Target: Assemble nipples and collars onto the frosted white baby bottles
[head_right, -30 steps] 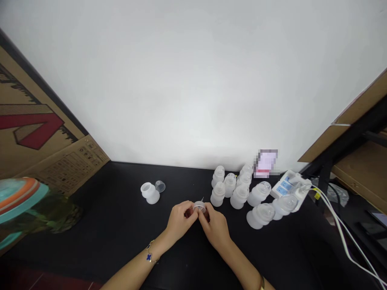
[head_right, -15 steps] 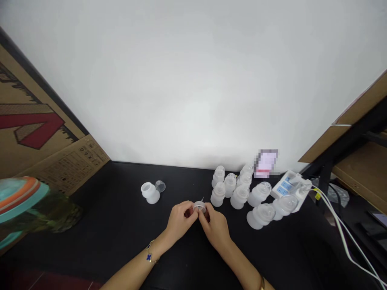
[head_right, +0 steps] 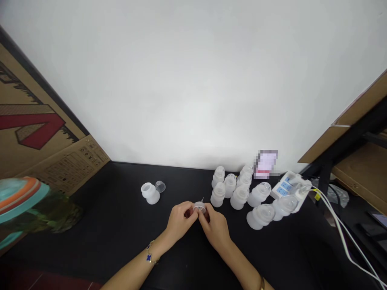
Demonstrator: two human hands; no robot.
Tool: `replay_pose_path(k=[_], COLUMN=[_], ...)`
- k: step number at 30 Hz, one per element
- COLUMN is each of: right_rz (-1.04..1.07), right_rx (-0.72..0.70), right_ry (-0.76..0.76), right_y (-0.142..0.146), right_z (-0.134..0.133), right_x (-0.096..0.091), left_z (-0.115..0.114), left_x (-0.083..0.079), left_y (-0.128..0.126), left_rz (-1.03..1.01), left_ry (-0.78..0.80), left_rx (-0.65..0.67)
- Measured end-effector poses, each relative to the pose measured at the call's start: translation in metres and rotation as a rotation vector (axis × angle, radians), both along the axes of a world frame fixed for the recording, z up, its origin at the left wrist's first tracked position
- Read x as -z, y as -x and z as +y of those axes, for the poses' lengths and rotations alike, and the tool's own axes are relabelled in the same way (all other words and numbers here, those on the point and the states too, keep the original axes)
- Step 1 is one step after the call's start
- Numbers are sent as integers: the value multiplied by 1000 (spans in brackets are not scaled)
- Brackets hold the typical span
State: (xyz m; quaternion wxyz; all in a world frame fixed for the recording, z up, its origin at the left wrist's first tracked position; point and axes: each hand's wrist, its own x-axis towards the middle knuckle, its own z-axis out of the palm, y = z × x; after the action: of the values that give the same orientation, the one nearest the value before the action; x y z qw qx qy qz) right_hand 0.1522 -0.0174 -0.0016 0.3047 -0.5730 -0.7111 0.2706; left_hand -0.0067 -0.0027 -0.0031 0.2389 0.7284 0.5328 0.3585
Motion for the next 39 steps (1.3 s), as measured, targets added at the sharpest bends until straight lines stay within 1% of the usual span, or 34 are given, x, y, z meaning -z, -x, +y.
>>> replay_pose_path(k=[9, 18, 39], right_rz=[3, -13, -12], right_rx=[0, 2, 1], right_ry=[10, -17, -10], right_y=[-1, 0, 0], right_z=[0, 1, 2], right_x=[1, 1, 2], left_z=[1, 1, 1], left_x=[0, -1, 2], left_y=[0, 0, 0], left_rz=[3, -4, 16], left_ry=[4, 2, 2], left_rx=[-1, -5, -5])
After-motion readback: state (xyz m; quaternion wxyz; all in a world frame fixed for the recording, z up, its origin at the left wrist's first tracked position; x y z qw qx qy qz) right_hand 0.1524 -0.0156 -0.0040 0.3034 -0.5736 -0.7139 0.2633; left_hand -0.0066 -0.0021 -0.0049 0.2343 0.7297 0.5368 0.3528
